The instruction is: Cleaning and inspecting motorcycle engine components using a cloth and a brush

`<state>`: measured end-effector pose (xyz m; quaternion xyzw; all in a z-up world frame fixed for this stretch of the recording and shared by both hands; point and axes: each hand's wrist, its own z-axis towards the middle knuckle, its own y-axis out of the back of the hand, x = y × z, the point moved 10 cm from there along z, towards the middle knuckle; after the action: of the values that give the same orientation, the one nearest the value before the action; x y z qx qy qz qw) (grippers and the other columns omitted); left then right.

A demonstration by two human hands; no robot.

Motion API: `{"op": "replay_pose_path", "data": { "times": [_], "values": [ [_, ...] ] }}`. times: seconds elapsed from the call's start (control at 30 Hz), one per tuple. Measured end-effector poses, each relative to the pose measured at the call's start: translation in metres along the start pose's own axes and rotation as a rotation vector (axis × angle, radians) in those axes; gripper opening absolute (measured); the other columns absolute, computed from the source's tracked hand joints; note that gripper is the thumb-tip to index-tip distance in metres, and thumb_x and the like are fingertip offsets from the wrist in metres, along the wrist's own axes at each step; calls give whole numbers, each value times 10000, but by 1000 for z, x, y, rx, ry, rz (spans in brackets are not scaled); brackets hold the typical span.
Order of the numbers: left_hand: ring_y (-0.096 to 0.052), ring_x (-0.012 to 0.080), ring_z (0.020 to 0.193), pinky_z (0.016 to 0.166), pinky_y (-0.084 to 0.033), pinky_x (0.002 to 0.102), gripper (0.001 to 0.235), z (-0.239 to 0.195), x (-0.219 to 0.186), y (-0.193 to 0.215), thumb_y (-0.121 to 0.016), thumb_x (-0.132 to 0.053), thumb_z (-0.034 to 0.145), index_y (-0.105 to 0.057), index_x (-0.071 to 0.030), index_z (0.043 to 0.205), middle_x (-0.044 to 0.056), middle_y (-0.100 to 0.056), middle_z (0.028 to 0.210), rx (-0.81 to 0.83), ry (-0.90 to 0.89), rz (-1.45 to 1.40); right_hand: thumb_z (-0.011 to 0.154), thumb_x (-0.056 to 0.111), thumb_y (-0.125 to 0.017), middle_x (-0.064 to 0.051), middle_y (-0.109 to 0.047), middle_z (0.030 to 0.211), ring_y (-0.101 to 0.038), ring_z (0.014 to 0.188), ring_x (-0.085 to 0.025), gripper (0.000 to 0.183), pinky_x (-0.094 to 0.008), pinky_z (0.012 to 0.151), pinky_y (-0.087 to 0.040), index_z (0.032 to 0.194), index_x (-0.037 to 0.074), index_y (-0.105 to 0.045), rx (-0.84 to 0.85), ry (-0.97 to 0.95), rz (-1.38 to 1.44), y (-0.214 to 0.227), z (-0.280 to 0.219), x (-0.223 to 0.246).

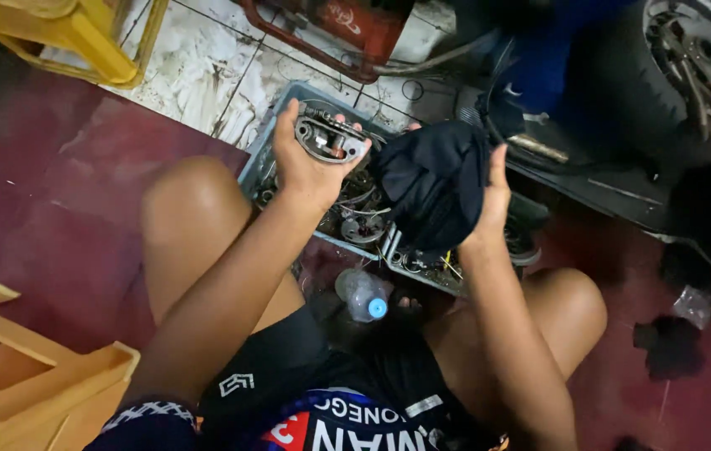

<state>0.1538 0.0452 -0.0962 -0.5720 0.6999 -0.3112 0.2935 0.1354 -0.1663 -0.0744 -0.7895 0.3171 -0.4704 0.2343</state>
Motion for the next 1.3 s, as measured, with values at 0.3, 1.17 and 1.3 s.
{"op": "replay_pose_path", "data": {
  "times": [0.3,1.17,1.3],
  "values": [
    [-579,433,1252,1087,-429,681,841,-14,25,-1,-775,-568,754,-464,-137,1406,129,-565,1339,45,42,141,850,351,-834,-171,-715,835,-746,758,-297,381,-466,679,-630,960,6,-713,-217,230,-349,8,-16,40],
    [-119,414,1594,1240,-148,637,523,-51,98,-71,-263,-311,1139,-312,-222,1652,71,-135,1744,764,-1089,1653,898,554,-652,-235,-680,1308,-703,1129,-389,644,-561,949,-590,1306,55,-657,78,231,244,28,39,13],
    [-123,532,1525,1219,-171,620,878,14,91,-18,-213,-659,1045,-12,-63,1657,357,-92,1659,465,-614,1299,893,315,-764,-153,-701,1297,-703,1125,-302,436,-514,1052,-558,1233,53,-683,33,241,340,30,38,25]
  ]
}}
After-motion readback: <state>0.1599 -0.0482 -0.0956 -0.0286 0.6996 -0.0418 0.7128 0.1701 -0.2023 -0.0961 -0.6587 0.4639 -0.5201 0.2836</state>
